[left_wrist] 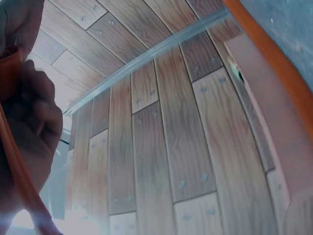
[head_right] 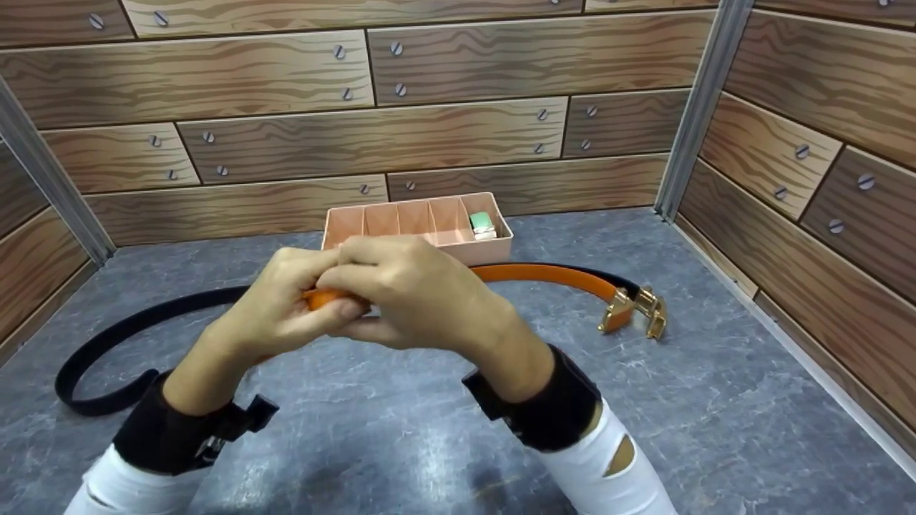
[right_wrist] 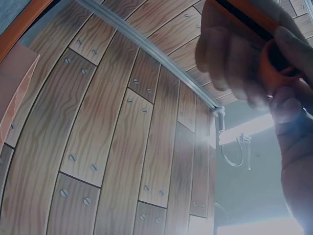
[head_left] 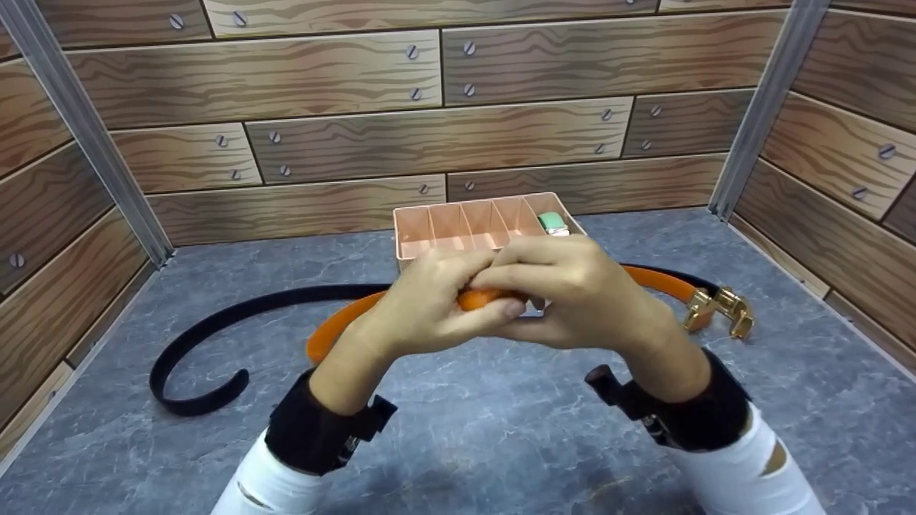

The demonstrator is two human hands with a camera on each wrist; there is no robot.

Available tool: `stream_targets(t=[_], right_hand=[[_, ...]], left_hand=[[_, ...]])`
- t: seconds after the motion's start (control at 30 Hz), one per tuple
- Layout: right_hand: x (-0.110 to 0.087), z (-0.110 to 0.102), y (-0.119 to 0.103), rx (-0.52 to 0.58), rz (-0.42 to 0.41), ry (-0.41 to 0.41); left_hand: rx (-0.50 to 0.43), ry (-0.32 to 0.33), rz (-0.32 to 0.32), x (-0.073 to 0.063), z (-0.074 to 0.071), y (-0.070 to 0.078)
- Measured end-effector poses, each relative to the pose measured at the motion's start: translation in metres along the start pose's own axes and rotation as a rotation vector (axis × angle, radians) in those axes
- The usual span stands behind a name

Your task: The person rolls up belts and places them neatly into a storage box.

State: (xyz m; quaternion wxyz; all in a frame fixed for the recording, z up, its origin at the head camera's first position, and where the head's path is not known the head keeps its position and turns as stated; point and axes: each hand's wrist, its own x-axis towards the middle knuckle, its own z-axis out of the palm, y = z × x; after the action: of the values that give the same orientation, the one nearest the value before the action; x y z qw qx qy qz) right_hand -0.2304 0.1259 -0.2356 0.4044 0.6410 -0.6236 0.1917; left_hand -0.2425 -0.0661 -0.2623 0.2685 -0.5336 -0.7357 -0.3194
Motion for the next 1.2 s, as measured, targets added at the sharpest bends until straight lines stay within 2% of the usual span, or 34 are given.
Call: stream_targets(t=[0.1,0.17,0.27,0.33,0.4,0.5,0.6,0.7,0.8,0.9,0.97,1.03,1.1,1.2], right_hand=[[0.000,0.000,0.002,0.064,0.007,0.022],[-0.001,0.001,0.002,0.089,0.028,-0.003],[-0.002,0.001,0.000,0.065,0.067,-0.083],[-0.003,0.002,-0.003,0.005,0.081,-0.139],[-0.002,0.004,-0.006,-0.085,0.059,-0.172],[-0.001,0.008,-0.009,-0.173,0.021,-0.168],[0.000,0.008,-0.011,-0.158,0.015,-0.138],[0.000,0.006,-0.008,-0.092,0.018,-0.091],[0.000,0.005,-0.003,-0.023,0.011,-0.030],[-0.001,0.005,0.000,0.040,0.000,0.010],[0.000,0.006,0.001,0.070,0.002,0.014],[0.000,0.007,0.000,0.080,0.005,0.004],[0.000,0.007,-0.001,0.047,0.014,-0.012],[0.001,0.007,-0.005,-0.078,0.008,-0.047]], left_hand=[[-0.149,-0.008,0.007,0.002,0.001,-0.001],[-0.145,0.008,-0.009,0.002,0.001,-0.001],[0.016,0.045,-0.051,0.001,0.001,0.001],[0.173,0.072,-0.089,0.000,0.002,0.001],[0.299,0.083,-0.119,0.000,0.003,0.003],[0.385,0.093,-0.144,0.000,0.004,0.006],[0.375,0.114,-0.113,0.001,0.004,0.010],[0.338,0.135,-0.045,0.002,0.003,0.011],[0.247,0.115,0.016,0.000,0.001,0.010],[0.125,0.075,0.023,0.000,-0.001,0.009],[0.097,0.075,0.006,0.000,-0.001,0.009],[0.140,0.103,-0.020,0.001,-0.002,0.011],[0.239,0.142,-0.060,0.002,-0.001,0.012],[0.389,0.181,-0.135,0.002,0.001,0.015]])
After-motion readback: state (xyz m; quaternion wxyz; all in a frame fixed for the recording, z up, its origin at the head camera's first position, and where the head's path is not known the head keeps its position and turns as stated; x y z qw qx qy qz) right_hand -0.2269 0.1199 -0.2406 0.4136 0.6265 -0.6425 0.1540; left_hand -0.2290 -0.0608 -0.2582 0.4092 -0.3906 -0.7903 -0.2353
